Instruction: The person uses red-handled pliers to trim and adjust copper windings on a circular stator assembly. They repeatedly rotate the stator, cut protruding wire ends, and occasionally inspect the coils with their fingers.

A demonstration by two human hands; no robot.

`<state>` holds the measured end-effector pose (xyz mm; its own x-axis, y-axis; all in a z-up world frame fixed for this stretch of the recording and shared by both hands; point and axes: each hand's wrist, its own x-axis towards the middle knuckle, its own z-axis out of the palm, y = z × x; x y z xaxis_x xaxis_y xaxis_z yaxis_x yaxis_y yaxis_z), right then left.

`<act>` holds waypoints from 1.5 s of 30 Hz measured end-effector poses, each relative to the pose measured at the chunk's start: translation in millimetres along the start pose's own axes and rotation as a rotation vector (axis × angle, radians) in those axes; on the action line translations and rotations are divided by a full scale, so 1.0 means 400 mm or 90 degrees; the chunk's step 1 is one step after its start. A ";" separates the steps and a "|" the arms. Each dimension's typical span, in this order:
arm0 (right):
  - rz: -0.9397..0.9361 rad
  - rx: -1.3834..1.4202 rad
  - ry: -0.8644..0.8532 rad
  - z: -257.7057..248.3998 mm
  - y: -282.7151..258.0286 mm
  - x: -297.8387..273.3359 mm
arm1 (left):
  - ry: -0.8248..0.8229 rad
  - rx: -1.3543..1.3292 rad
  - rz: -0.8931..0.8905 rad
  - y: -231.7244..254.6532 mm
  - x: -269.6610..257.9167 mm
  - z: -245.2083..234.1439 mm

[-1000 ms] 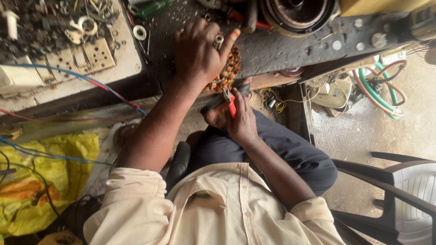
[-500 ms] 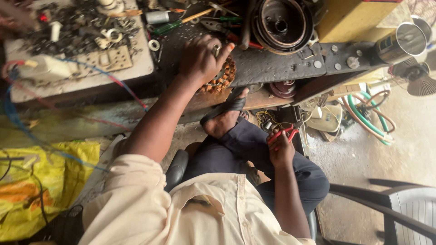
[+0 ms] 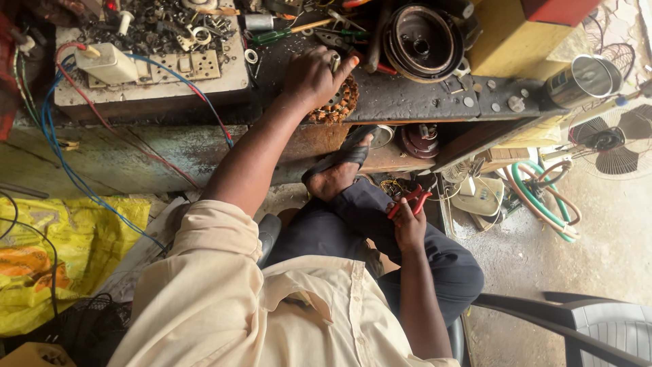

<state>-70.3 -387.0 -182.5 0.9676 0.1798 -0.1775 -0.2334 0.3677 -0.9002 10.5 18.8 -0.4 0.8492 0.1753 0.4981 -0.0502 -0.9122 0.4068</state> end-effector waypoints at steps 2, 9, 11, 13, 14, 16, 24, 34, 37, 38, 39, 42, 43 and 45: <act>0.003 -0.004 -0.008 0.002 0.003 -0.003 | -0.014 -0.008 -0.007 0.005 0.000 -0.010; 0.027 -0.054 0.005 0.018 -0.002 -0.010 | 0.058 -0.014 0.035 0.017 -0.015 -0.025; 0.036 -0.044 0.007 0.015 0.002 -0.002 | 0.064 -0.012 0.044 0.013 -0.014 -0.026; 0.049 -0.042 0.000 0.004 0.013 0.004 | 0.075 -0.015 0.058 0.008 -0.016 -0.022; 0.055 -0.046 -0.009 -0.003 0.018 0.011 | 0.082 -0.024 0.060 0.004 -0.018 -0.020; 0.066 -0.036 -0.013 -0.013 0.031 0.007 | 0.094 -0.041 0.066 -0.001 -0.022 -0.015; 0.104 -0.036 -0.001 0.012 0.026 0.037 | 0.038 -0.009 0.088 -0.026 -0.004 0.012; 0.145 -0.024 0.031 0.032 0.031 0.074 | 0.027 -0.047 0.074 -0.019 -0.005 -0.007; 0.128 -0.026 0.024 0.024 0.026 0.063 | -0.013 -0.073 0.051 -0.007 -0.001 -0.019; 0.122 -0.033 0.026 0.025 0.028 0.057 | 0.010 -0.053 0.069 -0.001 0.000 -0.023; 0.115 -0.043 0.027 0.023 0.026 0.055 | 0.036 -0.035 0.085 0.004 -0.003 -0.026; 0.111 -0.040 0.004 0.020 0.024 0.048 | 0.029 -0.022 0.091 0.010 0.000 -0.032; 0.110 -0.048 0.004 0.020 0.025 0.047 | 0.012 -0.021 0.082 0.009 -0.003 -0.034; 0.110 -0.066 0.006 0.021 0.026 0.048 | 0.007 -0.022 0.079 0.008 -0.002 -0.032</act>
<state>-55.0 -372.0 -192.1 0.9150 0.2230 -0.3362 -0.3853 0.2360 -0.8921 3.1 20.5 10.4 0.8293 0.0671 0.5548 -0.1721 -0.9138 0.3679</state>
